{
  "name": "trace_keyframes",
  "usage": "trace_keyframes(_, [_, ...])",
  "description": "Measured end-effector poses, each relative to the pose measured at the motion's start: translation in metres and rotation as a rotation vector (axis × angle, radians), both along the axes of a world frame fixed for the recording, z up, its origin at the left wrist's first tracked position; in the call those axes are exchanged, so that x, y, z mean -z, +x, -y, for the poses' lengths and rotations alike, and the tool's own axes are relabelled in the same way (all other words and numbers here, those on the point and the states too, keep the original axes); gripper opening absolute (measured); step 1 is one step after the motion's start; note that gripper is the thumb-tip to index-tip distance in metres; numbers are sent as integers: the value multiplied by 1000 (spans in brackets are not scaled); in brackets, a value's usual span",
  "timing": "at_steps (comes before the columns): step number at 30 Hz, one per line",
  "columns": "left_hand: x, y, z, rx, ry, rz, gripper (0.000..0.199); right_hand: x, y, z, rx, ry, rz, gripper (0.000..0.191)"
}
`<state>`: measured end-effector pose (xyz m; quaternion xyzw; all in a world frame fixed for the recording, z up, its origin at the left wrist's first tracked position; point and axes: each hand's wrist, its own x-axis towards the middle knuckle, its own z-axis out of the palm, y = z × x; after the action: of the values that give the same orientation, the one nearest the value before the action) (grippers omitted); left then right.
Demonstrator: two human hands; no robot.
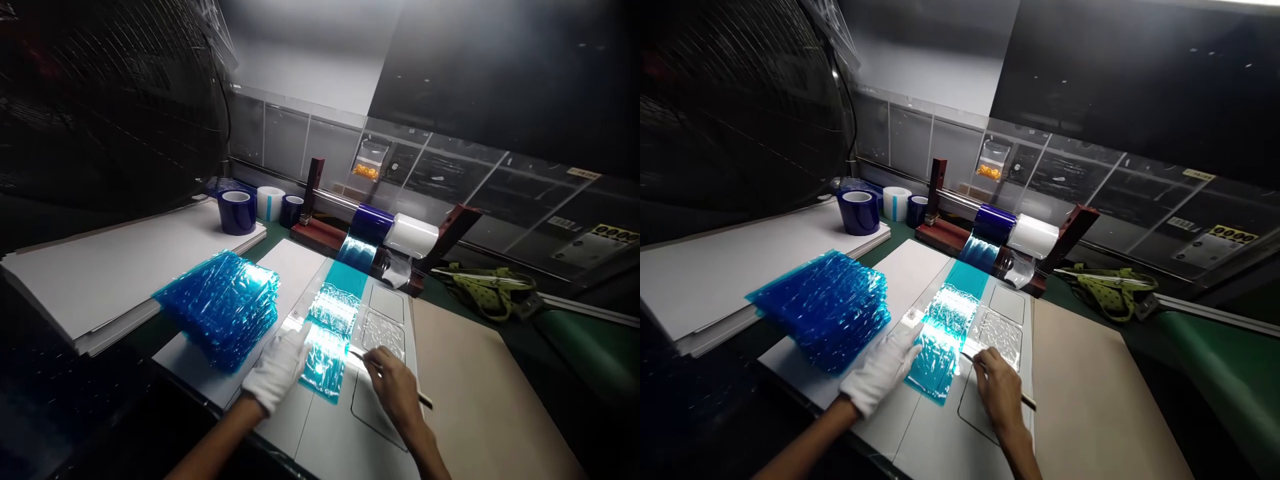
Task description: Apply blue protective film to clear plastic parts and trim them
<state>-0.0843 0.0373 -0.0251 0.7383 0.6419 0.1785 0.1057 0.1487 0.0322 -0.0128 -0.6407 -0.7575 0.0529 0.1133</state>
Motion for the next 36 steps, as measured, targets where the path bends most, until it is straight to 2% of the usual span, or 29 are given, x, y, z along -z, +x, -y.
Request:
trace_keyframes(2, [7,2,-21,-11,-25,-21,41,-1,-18,-24,-29,-1,18,22])
trace_keyframes(4, [10,1,-31,-14,-38,-41,35,-1,-36,-45,-59,-5,41,22])
trace_keyframes(10, [15,0,-30,-15,-11,-47,31,3,-89,-91,-160,-63,115,20])
trace_keyframes(14, [20,1,-34,-10,-6,-37,36,6,-102,-102,-223,-123,153,23])
trace_keyframes(17, [23,0,-36,-5,-10,-31,36,3,-85,-96,-203,-143,184,17])
trace_keyframes(20, [19,0,-35,-1,-24,-25,36,-3,-48,-77,-140,-148,214,21])
trace_keyframes(24, [2,-3,-32,-22,-64,-30,32,-13,4,-40,7,-157,236,32])
trace_keyframes(27, [-11,-5,-27,-7,-101,-52,34,-15,22,-13,115,-173,196,31])
trace_keyframes(29, [-13,-3,-19,28,-107,-72,48,-12,19,0,144,-198,135,23])
trace_keyframes(33, [2,16,9,80,-145,-121,115,-2,-5,11,149,-242,-17,18])
trace_keyframes(35, [14,28,22,75,-158,-148,132,0,-14,12,152,-246,-107,18])
trace_keyframes(36, [19,33,26,64,-150,-161,134,-1,-16,12,151,-247,-159,18])
